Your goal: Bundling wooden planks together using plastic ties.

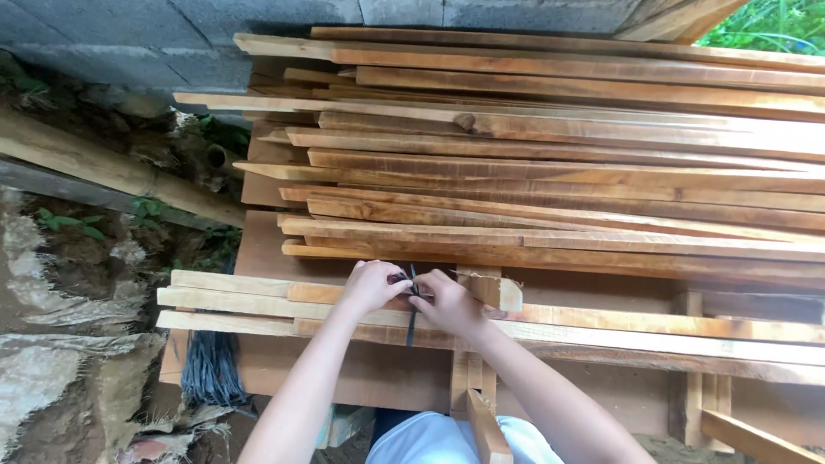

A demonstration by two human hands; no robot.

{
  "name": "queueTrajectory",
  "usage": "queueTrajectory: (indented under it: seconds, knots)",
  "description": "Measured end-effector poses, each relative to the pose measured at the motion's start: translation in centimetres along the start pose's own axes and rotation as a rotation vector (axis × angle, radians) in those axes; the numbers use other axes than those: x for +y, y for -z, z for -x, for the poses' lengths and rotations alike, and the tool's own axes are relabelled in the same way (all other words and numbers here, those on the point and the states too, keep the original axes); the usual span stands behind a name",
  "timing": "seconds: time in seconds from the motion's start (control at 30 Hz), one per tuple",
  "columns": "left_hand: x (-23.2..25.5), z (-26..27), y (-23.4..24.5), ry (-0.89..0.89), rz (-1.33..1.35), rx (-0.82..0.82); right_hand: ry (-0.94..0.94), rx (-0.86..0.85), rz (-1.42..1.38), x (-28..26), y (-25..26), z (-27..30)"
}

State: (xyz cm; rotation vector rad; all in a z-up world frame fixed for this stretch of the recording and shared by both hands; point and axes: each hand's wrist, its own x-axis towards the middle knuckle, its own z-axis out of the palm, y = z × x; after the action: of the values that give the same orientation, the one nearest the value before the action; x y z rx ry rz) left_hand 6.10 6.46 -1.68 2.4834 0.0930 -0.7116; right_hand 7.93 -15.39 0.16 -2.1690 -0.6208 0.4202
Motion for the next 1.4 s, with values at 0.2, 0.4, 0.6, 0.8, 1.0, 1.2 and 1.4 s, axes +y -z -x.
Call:
queueTrajectory:
  seconds: [0.2,0.4,0.6,0.8,1.0,1.2,1.4]
  knots:
    - [-0.2,0.6,-4.2,0.16,0.388,0.231,-0.226,-0.04,-0.043,0.9,-1.0,-0.7]
    - [0.3,1.8,-5.7,0.222,0.205,0.141,-0.344,-0.044,-0.456,1.5,-2.2,-1.3]
    - [2.4,0.8,-5.5,0.351,0.24,0.107,-0.563,-0.065,-1.0,7.0,-6.3,-2.8]
    - [2.9,1.3,-4.0,0.394,0.099,0.039,-0.288,0.024,-0.577,4.9,-6.1,-3.8]
    - [3.8,2.2,-3.5,0.395,0.095,0.011,-0.479,-0.034,-0.524,3.2,-5.0,-3.5]
    - [0.1,2.1,-7.2,0.176,0.138,0.274,-0.231,-0.061,-0.213,-0.9,-0.3,-4.0]
    - [5.4,9.8,-3.8,-0.045,-0.157,0.237,0.301,0.055,0.388,1.5,-1.1,6.5]
